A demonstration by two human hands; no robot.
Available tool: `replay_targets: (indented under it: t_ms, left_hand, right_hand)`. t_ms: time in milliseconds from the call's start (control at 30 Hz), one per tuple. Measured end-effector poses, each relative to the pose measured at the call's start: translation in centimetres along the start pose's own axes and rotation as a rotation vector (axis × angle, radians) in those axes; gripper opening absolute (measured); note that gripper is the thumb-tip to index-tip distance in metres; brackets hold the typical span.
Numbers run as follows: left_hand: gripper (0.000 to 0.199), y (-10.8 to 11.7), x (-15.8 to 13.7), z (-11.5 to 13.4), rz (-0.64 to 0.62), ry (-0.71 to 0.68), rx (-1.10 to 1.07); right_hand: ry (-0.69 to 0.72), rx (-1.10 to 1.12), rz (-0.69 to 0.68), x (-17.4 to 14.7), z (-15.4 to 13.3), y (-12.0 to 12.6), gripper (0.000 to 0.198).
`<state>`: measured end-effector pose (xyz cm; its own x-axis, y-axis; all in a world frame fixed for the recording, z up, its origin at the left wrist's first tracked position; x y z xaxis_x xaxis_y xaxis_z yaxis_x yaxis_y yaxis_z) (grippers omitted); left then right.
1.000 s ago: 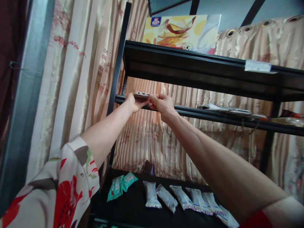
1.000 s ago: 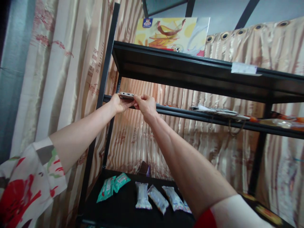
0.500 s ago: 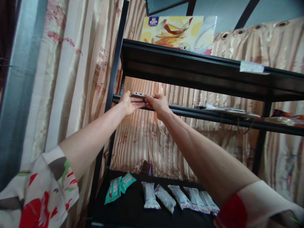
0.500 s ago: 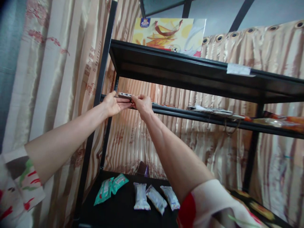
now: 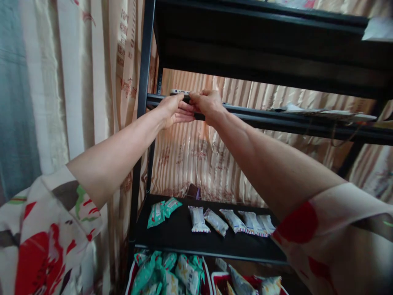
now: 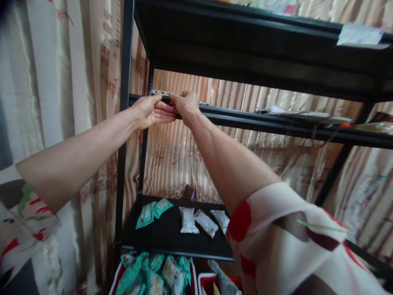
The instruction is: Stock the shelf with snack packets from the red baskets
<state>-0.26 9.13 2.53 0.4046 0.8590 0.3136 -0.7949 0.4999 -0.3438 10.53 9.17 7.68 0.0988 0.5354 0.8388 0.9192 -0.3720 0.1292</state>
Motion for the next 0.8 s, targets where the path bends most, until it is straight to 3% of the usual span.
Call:
replay_targets:
  t_ms: [33, 100, 333, 467, 500, 567, 633, 733, 800]
  left_hand:
    - [0.045, 0.2, 0.1, 0.0, -0.008, -0.007, 0.044]
    - [0.051, 0.6, 0.1, -0.2, -0.018, -0.01, 0.144]
    - [0.058, 1.4, -1.2, -2.3, -0.048, 0.017, 0.305]
    - [0.058, 2.4, -3.1, -4.1, -0.037, 0.038, 0.282]
    - [0.058, 2.9, -3.7, -4.6, -0.032, 0.043, 0.269]
    - [0.058, 3.8, -5.2, -5.7, -0.032, 0.058, 0.244]
    - [0.057, 4.8, -7.1, -7.1, -0.051, 0.083, 0.212]
    - [0.055, 6.1, -10.6, -10.0, -0.092, 0.14, 0.188]
    - [0.052, 7.0, -13.3, -12.8, -0.114, 0.22, 0.208]
  right_hand:
    - [-0.011, -0.019, -0.044, 0.1, 0.1, -0.4, 0.041]
    - [-0.035, -0.025, -0.074, 0.4, 0.3, -0.8, 0.027]
    - [-0.055, -0.058, -0.046, 0.1, 0.1, -0.8, 0.022]
    - [-0.051, 0.001, -0.091, -2.7, -0.4, -1.0, 0.058]
    - [-0.045, 0.014, -0.118, -4.1, -0.3, -0.9, 0.064]
    - [-0.035, 0.063, -0.17, -7.8, 0.2, -0.6, 0.044]
    - [-0.072, 0.111, -0.312, -13.1, 1.3, -0.3, 0.037]
    - [-0.266, 0.156, -0.628, -23.4, 4.3, 0.3, 0.036]
    - [-0.435, 0.223, -0.764, -30.7, 6.7, 1.6, 0.037]
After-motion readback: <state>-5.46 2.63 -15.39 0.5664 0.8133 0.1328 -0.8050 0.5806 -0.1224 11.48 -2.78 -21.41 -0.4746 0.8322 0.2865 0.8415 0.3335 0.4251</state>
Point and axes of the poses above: each hand's wrist, its own x-axis towards the middle knuckle, its own y-axis out of the back of the hand, z = x × y, the point moved 7 cm from there along x, towards the middle knuckle, and after that the axes turned 6 degrees about y, right-handed, at the moved point
